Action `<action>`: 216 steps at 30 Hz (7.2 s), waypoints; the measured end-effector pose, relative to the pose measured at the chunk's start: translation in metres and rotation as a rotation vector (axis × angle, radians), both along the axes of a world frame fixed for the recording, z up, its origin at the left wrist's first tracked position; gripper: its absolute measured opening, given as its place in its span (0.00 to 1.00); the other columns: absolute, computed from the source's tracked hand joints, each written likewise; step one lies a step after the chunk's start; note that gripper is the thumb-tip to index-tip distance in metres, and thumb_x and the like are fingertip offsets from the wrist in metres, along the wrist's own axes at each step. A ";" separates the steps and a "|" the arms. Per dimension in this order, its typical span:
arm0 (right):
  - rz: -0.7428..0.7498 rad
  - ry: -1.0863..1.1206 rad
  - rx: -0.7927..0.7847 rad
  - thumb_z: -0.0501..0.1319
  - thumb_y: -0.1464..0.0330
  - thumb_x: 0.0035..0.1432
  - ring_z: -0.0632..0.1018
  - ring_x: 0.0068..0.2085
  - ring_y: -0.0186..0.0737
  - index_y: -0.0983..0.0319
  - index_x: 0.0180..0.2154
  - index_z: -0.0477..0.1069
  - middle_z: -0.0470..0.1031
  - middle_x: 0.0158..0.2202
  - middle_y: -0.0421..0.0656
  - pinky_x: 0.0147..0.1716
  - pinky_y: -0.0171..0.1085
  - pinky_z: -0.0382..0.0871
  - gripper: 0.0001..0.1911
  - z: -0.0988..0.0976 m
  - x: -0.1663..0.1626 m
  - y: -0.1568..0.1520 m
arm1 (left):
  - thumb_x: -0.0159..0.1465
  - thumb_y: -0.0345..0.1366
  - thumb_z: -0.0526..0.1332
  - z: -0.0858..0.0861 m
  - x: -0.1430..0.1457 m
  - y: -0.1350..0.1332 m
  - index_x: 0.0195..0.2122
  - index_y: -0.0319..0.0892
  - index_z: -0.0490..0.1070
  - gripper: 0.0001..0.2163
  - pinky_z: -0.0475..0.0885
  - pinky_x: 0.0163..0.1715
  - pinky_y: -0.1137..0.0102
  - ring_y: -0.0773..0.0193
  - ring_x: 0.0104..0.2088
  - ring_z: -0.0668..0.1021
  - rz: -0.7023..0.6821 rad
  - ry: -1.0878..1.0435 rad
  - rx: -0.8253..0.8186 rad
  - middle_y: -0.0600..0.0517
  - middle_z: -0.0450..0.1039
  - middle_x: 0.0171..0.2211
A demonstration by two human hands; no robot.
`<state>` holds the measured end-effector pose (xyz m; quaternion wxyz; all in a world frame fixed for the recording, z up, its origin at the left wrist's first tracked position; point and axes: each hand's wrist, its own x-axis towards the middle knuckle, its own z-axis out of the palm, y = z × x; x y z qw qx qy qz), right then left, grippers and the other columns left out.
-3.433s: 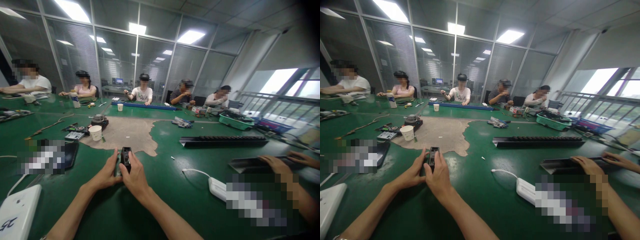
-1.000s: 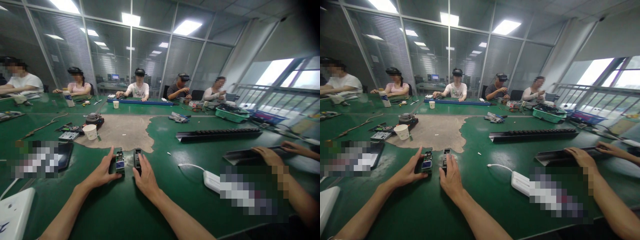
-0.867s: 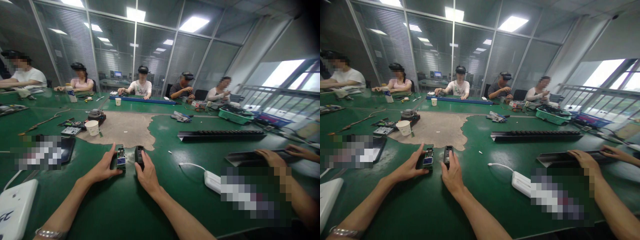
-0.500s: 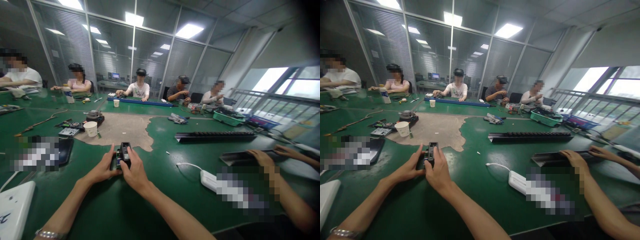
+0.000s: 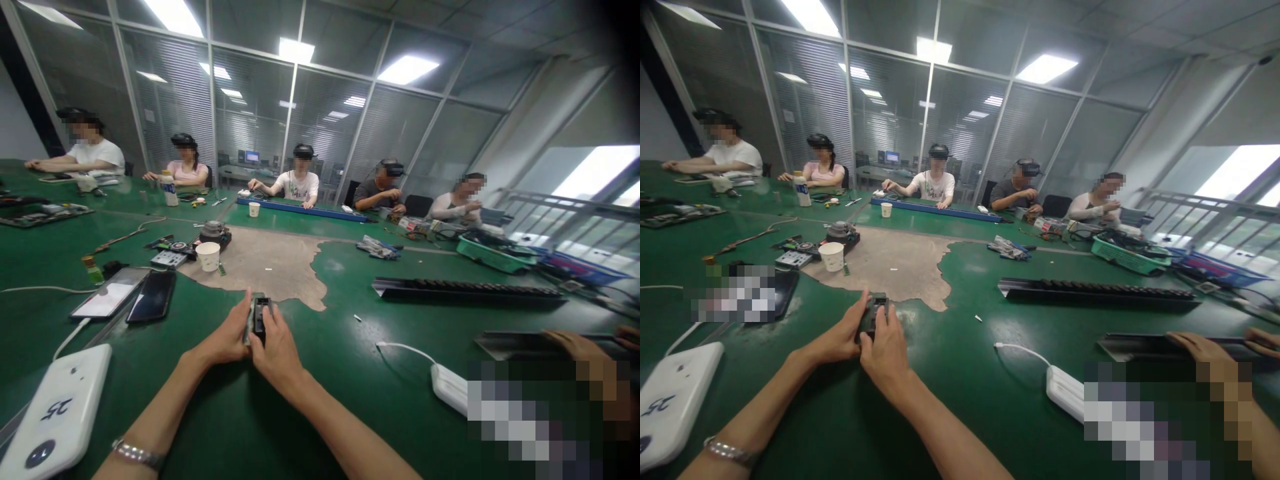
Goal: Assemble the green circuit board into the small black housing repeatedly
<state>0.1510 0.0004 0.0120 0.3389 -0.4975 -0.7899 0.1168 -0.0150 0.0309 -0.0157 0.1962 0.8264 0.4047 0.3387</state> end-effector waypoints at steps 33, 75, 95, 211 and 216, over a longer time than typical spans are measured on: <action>-0.141 0.080 0.122 0.57 0.64 0.60 0.71 0.56 0.50 0.69 0.59 0.62 0.69 0.55 0.57 0.55 0.46 0.65 0.27 0.025 0.071 0.004 | 0.54 0.46 0.67 0.009 0.003 -0.007 0.67 0.46 0.23 0.54 0.53 0.60 0.46 0.42 0.63 0.56 0.037 0.040 -0.091 0.38 0.46 0.66; 0.046 0.230 0.088 0.57 0.69 0.59 0.61 0.63 0.49 0.67 0.62 0.56 0.60 0.61 0.55 0.61 0.48 0.56 0.30 0.015 0.020 -0.004 | 0.57 0.40 0.65 -0.001 0.003 -0.002 0.67 0.44 0.23 0.51 0.48 0.63 0.47 0.44 0.67 0.48 0.031 0.003 -0.057 0.39 0.31 0.69; 0.056 0.115 -0.012 0.62 0.64 0.56 0.58 0.64 0.54 0.69 0.65 0.47 0.56 0.63 0.58 0.60 0.50 0.56 0.40 -0.015 0.012 -0.007 | 0.53 0.36 0.65 0.004 0.001 -0.001 0.67 0.46 0.21 0.53 0.50 0.61 0.43 0.40 0.65 0.51 0.009 0.059 0.039 0.38 0.37 0.68; -0.038 0.149 0.109 0.58 0.68 0.56 0.64 0.61 0.50 0.67 0.63 0.54 0.63 0.60 0.53 0.59 0.49 0.59 0.34 0.011 0.071 0.005 | 0.55 0.45 0.66 0.007 0.005 -0.004 0.67 0.47 0.22 0.52 0.55 0.60 0.47 0.42 0.63 0.58 0.061 0.126 -0.024 0.39 0.45 0.67; -0.126 0.096 0.082 0.58 0.68 0.57 0.64 0.61 0.51 0.69 0.63 0.54 0.62 0.60 0.55 0.59 0.49 0.60 0.34 -0.006 0.079 0.002 | 0.55 0.45 0.66 0.008 0.005 -0.004 0.67 0.46 0.23 0.53 0.55 0.59 0.46 0.41 0.63 0.58 0.067 0.126 -0.035 0.38 0.47 0.66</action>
